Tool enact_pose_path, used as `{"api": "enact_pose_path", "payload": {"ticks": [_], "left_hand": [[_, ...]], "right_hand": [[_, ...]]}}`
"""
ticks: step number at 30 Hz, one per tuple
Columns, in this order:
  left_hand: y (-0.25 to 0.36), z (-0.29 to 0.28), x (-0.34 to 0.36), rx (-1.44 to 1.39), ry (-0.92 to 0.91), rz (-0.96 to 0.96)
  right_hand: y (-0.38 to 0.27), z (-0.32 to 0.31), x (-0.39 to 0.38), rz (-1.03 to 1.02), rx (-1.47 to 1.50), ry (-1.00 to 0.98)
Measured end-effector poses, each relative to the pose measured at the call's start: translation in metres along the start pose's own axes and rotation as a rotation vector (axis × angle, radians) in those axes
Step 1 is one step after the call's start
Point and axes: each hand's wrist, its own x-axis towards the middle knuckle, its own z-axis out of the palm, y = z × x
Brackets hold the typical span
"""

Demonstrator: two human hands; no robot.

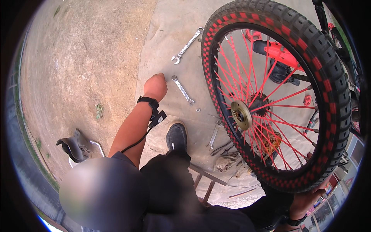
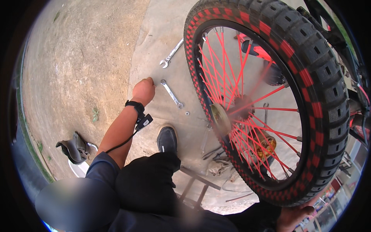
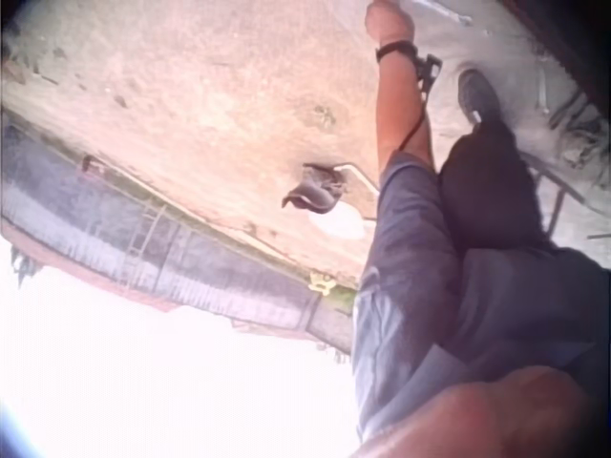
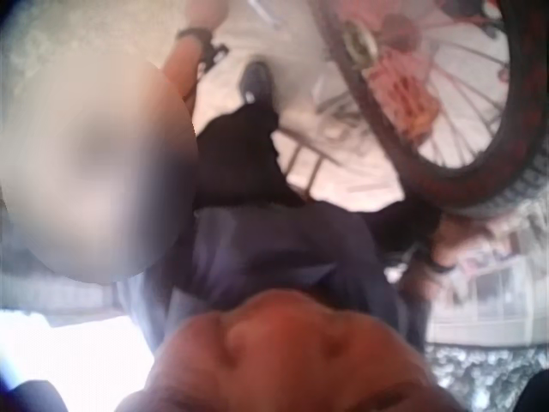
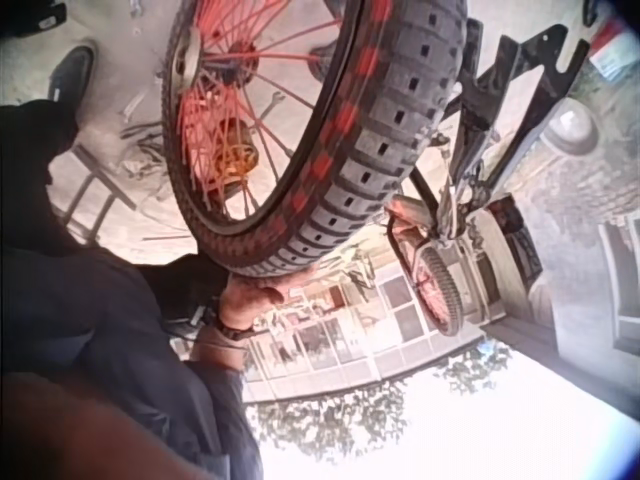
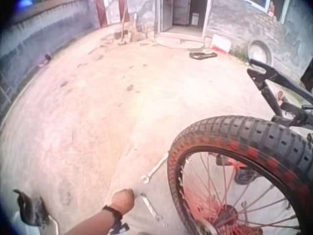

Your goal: The person works on a bicycle wheel, using a wrench to tighten the axle nut and a screwdriver to adjust the hub. They rotate the wheel to check alignment and continue tightening components.

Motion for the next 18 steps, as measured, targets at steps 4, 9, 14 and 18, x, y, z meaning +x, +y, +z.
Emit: {"api": "enact_pose_path", "payload": {"ticks": [4,9,14,18], "left_hand": [[0.003,-0.002,-0.001,0.016,-0.030,-0.023],[0.003,-0.004,-0.003,0.041,-0.051,-0.055],[-0.003,0.001,-0.003,0.012,-0.003,-0.070],[-0.009,-0.001,-0.003,-0.007,-0.017,-0.098]], "right_hand": [[0.000,-0.003,0.001,0.004,0.017,-0.010],[0.002,-0.007,-0.001,0.012,0.040,-0.020],[0.003,-0.010,-0.003,0.019,0.057,-0.031],[0.005,-0.012,-0.002,0.027,0.074,-0.041]]}}
